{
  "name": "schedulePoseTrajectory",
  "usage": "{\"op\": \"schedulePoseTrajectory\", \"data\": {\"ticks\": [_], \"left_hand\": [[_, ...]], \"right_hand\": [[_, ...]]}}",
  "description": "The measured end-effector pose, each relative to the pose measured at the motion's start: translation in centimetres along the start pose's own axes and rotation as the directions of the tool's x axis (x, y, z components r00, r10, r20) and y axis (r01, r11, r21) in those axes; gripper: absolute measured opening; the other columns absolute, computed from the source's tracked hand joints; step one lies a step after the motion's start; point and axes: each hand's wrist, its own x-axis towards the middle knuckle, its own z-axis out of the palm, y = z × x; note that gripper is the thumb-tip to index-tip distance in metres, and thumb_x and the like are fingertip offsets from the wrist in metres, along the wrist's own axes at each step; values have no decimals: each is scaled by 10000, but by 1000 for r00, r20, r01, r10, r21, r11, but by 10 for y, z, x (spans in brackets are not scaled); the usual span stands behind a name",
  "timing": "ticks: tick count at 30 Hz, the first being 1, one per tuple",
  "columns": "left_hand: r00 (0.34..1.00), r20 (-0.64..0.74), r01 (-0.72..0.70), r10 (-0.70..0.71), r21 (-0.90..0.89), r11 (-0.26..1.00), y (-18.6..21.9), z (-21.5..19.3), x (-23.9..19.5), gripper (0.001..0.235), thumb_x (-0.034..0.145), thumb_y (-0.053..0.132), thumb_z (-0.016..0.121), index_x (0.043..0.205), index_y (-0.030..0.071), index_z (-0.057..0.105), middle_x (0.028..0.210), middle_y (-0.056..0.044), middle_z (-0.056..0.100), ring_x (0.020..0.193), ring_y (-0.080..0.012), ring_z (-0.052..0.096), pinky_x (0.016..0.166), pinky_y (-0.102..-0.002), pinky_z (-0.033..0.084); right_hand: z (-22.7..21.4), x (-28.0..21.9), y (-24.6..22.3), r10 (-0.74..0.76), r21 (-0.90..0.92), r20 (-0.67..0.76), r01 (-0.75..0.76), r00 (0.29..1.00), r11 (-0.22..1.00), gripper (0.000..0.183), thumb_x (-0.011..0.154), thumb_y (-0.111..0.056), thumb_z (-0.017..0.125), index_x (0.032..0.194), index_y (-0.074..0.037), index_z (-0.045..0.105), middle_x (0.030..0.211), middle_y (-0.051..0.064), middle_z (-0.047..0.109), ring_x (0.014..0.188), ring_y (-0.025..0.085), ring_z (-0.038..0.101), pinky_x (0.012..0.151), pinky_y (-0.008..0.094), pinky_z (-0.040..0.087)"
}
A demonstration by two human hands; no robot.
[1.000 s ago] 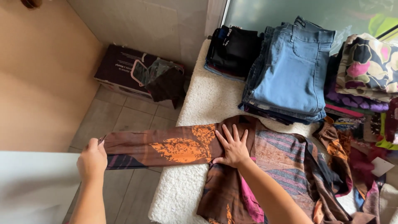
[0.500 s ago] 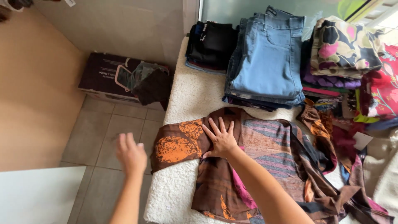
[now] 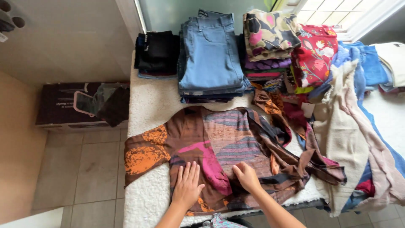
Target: The person folds a patterned blouse and a pink towel on a white surface. They smooth the fabric, fold the sleeves and body of the blouse, and then fold the towel into a compact rectangle, placing each item onto a stack of folded clothes.
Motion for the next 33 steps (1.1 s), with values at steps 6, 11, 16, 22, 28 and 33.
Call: {"op": "schedulePoseTrajectory", "data": {"ticks": [6, 11, 16, 22, 28, 33], "left_hand": [[986, 55, -152, 154, -54, 987, 17, -15, -18, 988, 747, 660, 753, 1563, 225, 407, 1668, -117, 289, 1518, -441, 216, 1207, -680, 118], [872, 219, -313, 438, -438, 843, 14, -27, -10, 583, 989, 482, 631, 1464, 149, 576, 1550, -178, 459, 1442, -472, 319, 1127, -768, 28], [968, 213, 205, -133, -367, 907, 8, -8, 45, 726, 1052, 482, 411, 1615, 60, 234, 1696, -153, 217, 1574, -329, 171, 1266, -471, 172], [996, -32, 93, -87, 323, 942, 13, 33, 37, 956, 939, 701, 339, 1651, 103, 116, 1727, -75, 114, 1597, -284, 88, 1308, -504, 42], [995, 103, 6, -14, 80, 997, 38, 21, 22, 906, 990, 666, 423, 1626, 59, 207, 1705, -114, 205, 1574, -287, 181, 1290, -484, 108], [997, 72, -16, 10, 74, 997, 56, 7, 11, 1139, 843, 744, 633, 1609, 13, 212, 1693, -183, 203, 1579, -331, 177, 1303, -496, 120]], "right_hand": [[-2, -35, -5, -194, -237, 164, 230, 967, 944, 300, 877, -428, 772, 952, -148, 694, 923, 20, 753, 880, 266, 692, 799, 397, 491], [-16, -26, -8, -157, -255, 254, 223, 954, 941, 208, 922, -347, 755, 929, -143, 722, 932, 23, 795, 851, 301, 708, 735, 413, 505], [-17, -27, -1, -125, -262, 276, 200, 953, 944, 208, 912, -366, 749, 1006, -181, 761, 1003, 9, 803, 940, 310, 712, 767, 424, 516], [-29, -22, 22, -82, -205, 252, 136, 964, 969, 254, 946, -371, 720, 879, -130, 678, 881, 71, 753, 817, 310, 682, 700, 412, 456], [-60, -23, 43, 36, -183, 257, 12, 966, 983, 366, 950, -438, 706, 1025, -82, 744, 1026, 55, 792, 919, 231, 738, 745, 362, 521], [-85, -29, 70, 46, -226, 231, 7, 972, 974, 368, 943, -429, 737, 837, -116, 576, 788, 34, 649, 763, 214, 646, 680, 355, 425]]}}
